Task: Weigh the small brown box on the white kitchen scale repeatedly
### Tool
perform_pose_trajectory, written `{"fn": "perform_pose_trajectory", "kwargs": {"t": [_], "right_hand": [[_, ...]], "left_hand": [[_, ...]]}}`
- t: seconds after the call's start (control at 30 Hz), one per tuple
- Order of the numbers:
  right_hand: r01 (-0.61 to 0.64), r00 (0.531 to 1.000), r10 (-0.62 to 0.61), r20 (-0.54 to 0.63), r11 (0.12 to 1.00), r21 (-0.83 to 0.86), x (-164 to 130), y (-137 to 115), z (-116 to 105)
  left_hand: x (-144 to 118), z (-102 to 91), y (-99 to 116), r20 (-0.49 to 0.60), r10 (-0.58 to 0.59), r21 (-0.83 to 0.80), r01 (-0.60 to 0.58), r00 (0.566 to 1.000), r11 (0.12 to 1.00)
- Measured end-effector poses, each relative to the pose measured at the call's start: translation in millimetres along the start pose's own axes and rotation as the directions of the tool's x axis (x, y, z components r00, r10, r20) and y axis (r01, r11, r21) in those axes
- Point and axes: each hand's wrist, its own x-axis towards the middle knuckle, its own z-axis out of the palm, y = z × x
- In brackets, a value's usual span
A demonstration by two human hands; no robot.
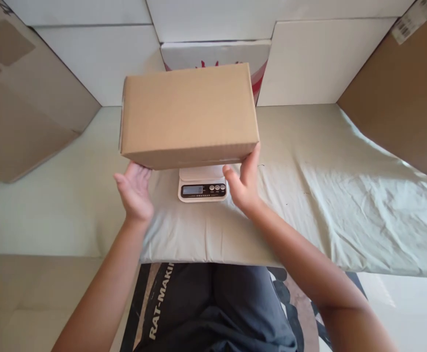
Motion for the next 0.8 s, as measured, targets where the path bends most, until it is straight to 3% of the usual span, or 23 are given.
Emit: {"fn": "perform_pose_trajectory", "kwargs": {"t": [0.1,0.23,0.43,0.8], "right_hand": [[0.001,0.999,-0.002,-0.043,1.000,-0.016,-18.9,-4.8,6.2],[-0.015,0.998,0.015,-0.061,1.000,-0.005,-20.9,-8.2,7.7],[-0.140,0.988,0.143,-0.060,0.989,0.054,-22.5,-3.9,4.7],[-0.223,0.972,0.231,-0.051,0.967,0.124,-22.9,-3.2,7.7]], "left_hand": [[-10.3,-1.3,-13.3,-0.054,0.044,0.012,-0.044,0.998,0.999],[-12.0,-5.6,-26.3,-0.028,0.030,0.052,-0.028,0.999,0.998],[-16.6,-12.7,-28.9,0.007,-0.012,0.113,0.011,1.000,0.994],[-10.1,-12.3,-33.7,0.019,-0.111,0.148,0.107,0.994,0.983]]}}
